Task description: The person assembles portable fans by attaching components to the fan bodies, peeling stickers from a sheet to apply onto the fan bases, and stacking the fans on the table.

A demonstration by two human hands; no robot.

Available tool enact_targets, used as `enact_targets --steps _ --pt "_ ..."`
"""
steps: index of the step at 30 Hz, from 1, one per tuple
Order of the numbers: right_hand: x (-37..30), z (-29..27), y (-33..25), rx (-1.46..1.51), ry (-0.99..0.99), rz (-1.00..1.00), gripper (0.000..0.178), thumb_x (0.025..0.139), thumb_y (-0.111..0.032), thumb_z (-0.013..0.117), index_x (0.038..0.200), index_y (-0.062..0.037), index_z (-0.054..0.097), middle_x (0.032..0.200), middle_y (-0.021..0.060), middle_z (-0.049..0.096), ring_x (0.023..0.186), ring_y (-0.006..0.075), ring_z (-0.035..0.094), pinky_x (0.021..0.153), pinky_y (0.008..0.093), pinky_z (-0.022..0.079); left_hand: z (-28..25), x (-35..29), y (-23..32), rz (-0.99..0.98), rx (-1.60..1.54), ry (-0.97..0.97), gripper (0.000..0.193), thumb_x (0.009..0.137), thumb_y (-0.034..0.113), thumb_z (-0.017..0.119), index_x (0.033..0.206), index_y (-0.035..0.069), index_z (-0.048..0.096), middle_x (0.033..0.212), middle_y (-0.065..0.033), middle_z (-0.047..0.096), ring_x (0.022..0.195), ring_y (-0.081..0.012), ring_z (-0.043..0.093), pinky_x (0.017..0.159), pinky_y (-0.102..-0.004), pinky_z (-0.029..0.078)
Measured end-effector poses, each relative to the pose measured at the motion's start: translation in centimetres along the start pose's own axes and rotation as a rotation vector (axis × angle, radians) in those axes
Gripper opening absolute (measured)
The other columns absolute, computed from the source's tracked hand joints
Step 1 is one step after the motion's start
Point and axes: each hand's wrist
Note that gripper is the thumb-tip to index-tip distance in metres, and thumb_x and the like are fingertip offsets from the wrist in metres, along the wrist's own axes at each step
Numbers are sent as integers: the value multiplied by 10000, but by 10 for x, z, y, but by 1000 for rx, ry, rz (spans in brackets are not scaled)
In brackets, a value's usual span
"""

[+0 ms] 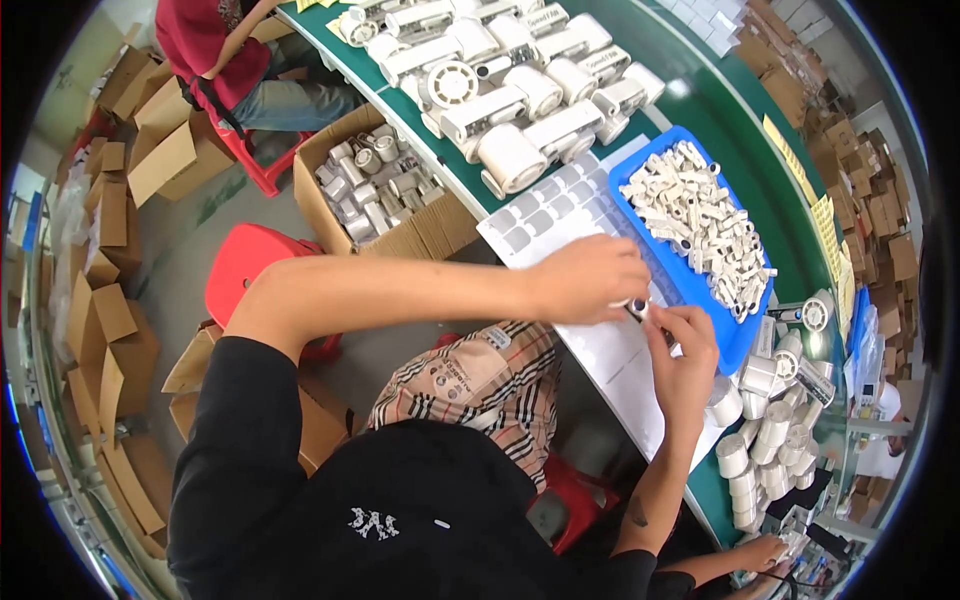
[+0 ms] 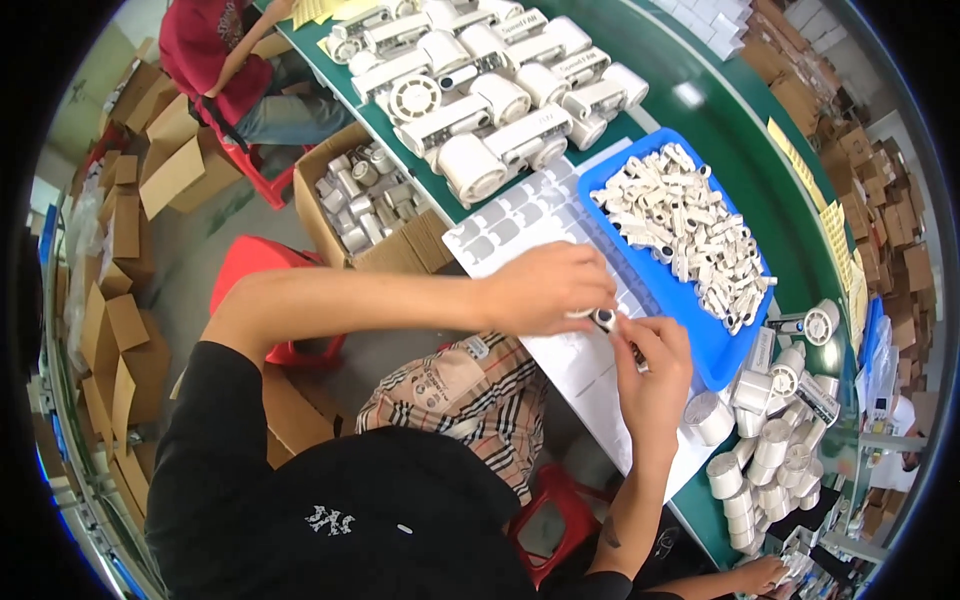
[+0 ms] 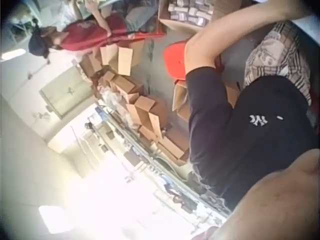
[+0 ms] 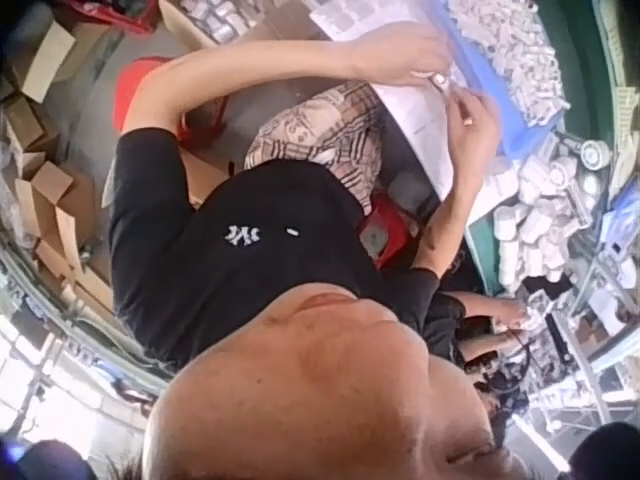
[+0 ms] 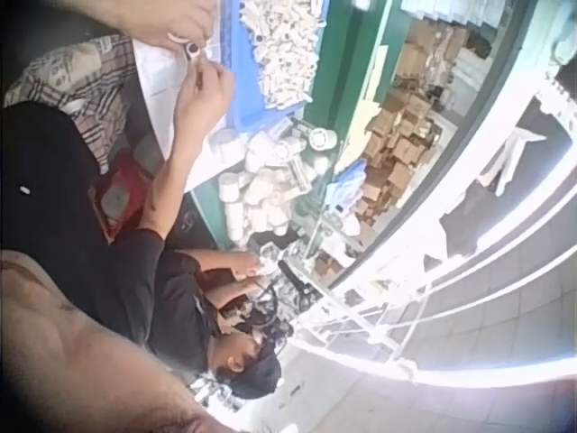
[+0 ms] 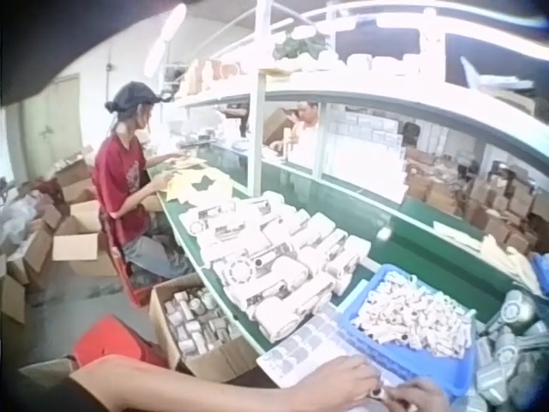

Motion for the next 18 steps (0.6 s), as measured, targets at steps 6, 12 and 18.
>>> enact_targets --steps 6,12,18 --pt "-18 3 20 247 -230 52 528 727 -85 748 1216 -36 556 1102 107 598 955 238 583 802 328 453 -4 -19 36 -54 4 60 303 611 107 749 887 96 625 1024 -43 583 1066 -260 501 902 -397 389" --pt "-25 18 17 81 -263 -58 632 736 -139 739 1296 11 486 1151 167 551 1042 354 515 920 395 415 -6 1 38 -287 167 -230 412 573 138 751 944 34 602 967 -102 623 980 -289 550 805 -414 413" --pt "-23 30 17 23 -50 -113 572 733 -90 717 1266 -19 522 1128 160 588 1007 342 528 893 393 419 -3 6 35 -364 102 -150 387 623 132 754 979 89 607 867 -69 649 877 -303 577 715 -428 455"
Point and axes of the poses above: each hand's wrist, its own x-axis towards the middle knuckle, its own z-axis out of the palm, y = z × x
